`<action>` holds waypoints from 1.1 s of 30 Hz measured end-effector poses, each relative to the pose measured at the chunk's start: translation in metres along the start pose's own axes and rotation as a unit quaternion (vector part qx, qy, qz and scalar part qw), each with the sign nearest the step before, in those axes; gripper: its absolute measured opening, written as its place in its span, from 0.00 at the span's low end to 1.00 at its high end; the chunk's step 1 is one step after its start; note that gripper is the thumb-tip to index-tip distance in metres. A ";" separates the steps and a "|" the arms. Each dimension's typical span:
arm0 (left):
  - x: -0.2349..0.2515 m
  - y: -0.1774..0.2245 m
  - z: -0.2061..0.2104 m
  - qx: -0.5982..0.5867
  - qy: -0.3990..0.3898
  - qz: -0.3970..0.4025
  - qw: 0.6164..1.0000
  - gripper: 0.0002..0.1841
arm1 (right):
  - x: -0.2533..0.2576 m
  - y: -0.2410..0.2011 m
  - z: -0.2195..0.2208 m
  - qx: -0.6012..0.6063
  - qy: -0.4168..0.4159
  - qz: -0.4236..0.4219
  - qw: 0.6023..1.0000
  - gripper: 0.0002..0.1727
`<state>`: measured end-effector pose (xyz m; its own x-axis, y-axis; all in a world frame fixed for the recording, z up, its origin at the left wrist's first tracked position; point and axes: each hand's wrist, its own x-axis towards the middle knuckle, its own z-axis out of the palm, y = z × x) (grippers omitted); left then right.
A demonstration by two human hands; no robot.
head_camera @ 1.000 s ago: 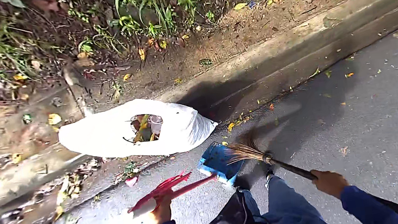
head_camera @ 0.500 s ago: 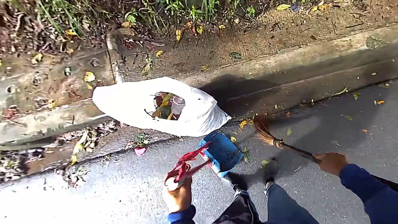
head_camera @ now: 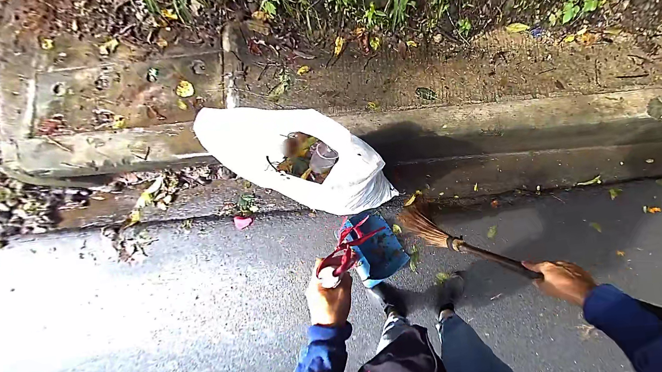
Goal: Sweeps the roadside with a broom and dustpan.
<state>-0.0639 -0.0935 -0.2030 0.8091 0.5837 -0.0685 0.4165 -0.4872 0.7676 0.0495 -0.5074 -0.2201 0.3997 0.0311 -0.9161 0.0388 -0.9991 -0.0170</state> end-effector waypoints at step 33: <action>0.037 -0.025 -0.076 0.064 -0.005 -0.062 0.996 0.16 | -0.014 -0.075 0.069 -0.024 -0.067 -0.019 0.997 0.34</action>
<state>-0.0760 -0.0106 -0.1760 0.7520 0.6384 -0.1639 0.5621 -0.4913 0.6653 -0.0222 -0.4349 -0.2335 0.2705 0.0609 -0.9608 0.0957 -0.9948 -0.0361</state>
